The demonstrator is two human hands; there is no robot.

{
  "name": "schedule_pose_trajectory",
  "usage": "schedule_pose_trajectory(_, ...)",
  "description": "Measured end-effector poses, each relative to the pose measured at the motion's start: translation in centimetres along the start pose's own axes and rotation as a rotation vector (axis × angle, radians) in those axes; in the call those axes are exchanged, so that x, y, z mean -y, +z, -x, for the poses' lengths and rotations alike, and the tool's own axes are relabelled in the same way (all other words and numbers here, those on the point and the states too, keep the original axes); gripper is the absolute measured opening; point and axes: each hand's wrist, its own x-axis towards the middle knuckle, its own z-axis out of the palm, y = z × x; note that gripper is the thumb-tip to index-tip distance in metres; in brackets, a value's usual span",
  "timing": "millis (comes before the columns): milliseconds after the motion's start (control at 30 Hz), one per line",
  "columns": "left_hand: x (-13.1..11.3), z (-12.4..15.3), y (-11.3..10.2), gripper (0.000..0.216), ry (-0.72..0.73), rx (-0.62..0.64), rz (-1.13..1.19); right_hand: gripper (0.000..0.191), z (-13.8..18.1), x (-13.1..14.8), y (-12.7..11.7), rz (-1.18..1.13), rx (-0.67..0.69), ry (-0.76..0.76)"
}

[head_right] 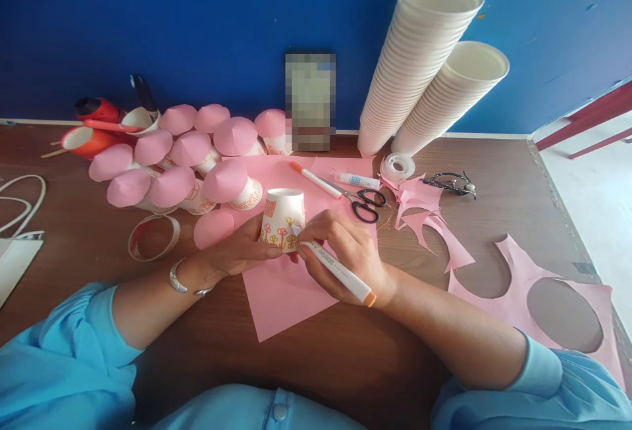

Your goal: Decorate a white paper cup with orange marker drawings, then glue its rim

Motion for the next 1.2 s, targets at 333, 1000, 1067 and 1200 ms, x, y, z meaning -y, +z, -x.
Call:
schedule_pose_trajectory(333, 0.01, 0.02, 0.28, 0.033, 0.011, -0.02, -0.003, 0.017, -0.06, -0.06, 0.03, 0.016, -0.014, -0.003)
schedule_pose_trajectory(1000, 0.03, 0.03, 0.36, 0.037, 0.013, -0.051, 0.04, 0.018, -0.07, -0.13, 0.1, 0.049, -0.039, 0.007)
schedule_pose_trajectory(1067, 0.04, 0.03, 0.3, 0.036, 0.01, -0.044, 0.04, 0.017, -0.08, -0.13, 0.11, 0.049, -0.045, 0.009)
schedule_pose_trajectory(1200, -0.1, -0.04, 0.28, 0.033, 0.01, -0.04, 0.02, 0.018, -0.15, -0.04, -0.03, 0.048, -0.047, 0.019)
